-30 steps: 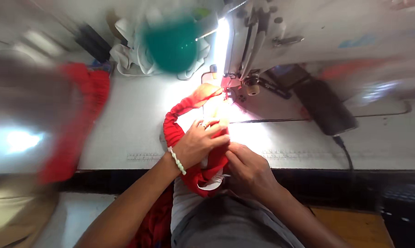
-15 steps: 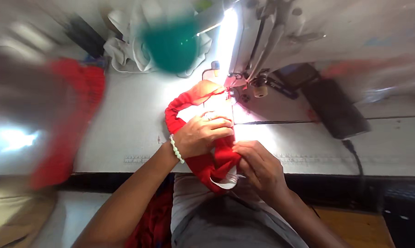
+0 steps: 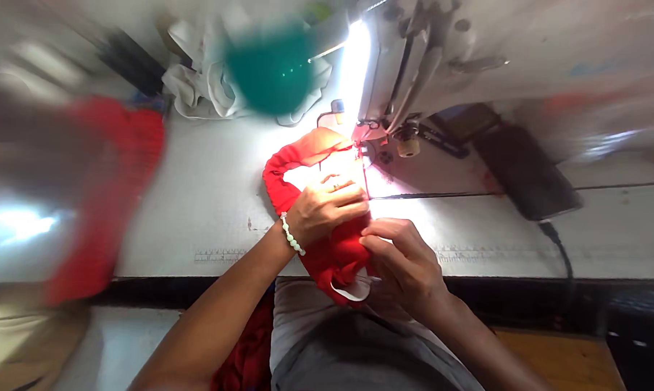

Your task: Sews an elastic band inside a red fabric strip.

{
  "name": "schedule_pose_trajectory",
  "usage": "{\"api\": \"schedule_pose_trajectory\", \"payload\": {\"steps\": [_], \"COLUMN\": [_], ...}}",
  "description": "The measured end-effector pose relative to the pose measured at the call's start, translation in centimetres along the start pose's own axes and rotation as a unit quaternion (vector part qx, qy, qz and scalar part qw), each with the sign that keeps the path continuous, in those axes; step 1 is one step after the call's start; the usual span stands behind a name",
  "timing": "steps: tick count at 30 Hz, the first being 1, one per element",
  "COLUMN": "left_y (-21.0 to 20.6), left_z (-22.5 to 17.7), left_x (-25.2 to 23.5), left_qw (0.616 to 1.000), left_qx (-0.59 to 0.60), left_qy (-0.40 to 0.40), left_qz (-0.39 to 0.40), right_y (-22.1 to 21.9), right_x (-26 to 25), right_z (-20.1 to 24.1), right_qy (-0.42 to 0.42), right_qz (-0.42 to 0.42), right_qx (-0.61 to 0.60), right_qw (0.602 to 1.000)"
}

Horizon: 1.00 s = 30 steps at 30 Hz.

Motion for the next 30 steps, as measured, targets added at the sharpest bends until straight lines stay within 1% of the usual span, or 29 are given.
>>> {"api": "schedule_pose_trajectory", "payload": {"steps": [4, 8, 13, 19, 23, 26, 28, 30], "left_y": [-0.1, 0.0, 0.1, 0.2, 0.2, 0.4, 0.5, 0.6], "left_z": [-0.1, -0.3, -0.6, -1.2, -0.7, -1.0, -1.4, -1.7], "left_x": [0.1, 0.2, 0.5, 1.2, 1.2, 1.1, 0.9, 0.8], "left_qw": [1.0, 0.999, 0.999, 0.997, 0.999, 0.998, 0.998, 0.998], "left_qx": [-0.005, -0.029, -0.043, -0.067, -0.039, -0.024, -0.028, -0.038], "left_qy": [-0.014, -0.026, -0.025, -0.009, 0.029, 0.051, 0.052, 0.049], "left_qz": [0.004, -0.012, -0.016, 0.029, 0.01, -0.005, -0.009, -0.015], "right_y": [0.0, 0.2, 0.2, -0.2, 0.7, 0.9, 0.6, 0.3], "right_x": [0.5, 0.8, 0.9, 1.9, 0.5, -0.9, -2.0, -3.0], "right_z": [0.0, -0.1, -0.1, -0.3, -1.0, -2.8, -3.8, -4.3], "right_qy": [-0.005, -0.018, -0.035, -0.04, -0.056, -0.065, -0.056, -0.034], "right_qz": [0.002, 0.0, -0.017, -0.006, 0.012, 0.029, 0.048, 0.063], "right_qx": [0.01, 0.008, -0.009, -0.008, -0.001, 0.061, 0.076, 0.064], "right_qw": [1.0, 1.0, 0.999, 0.999, 0.998, 0.996, 0.994, 0.995]}}
Point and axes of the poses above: each hand's wrist, its own x-axis away from the middle knuckle, its own y-axis out of the back of the hand, z = x × y, the point moved 3 cm from there along -x, towards the middle knuckle, and after that the axes turned 9 degrees about -x, right-handed, at the moved point
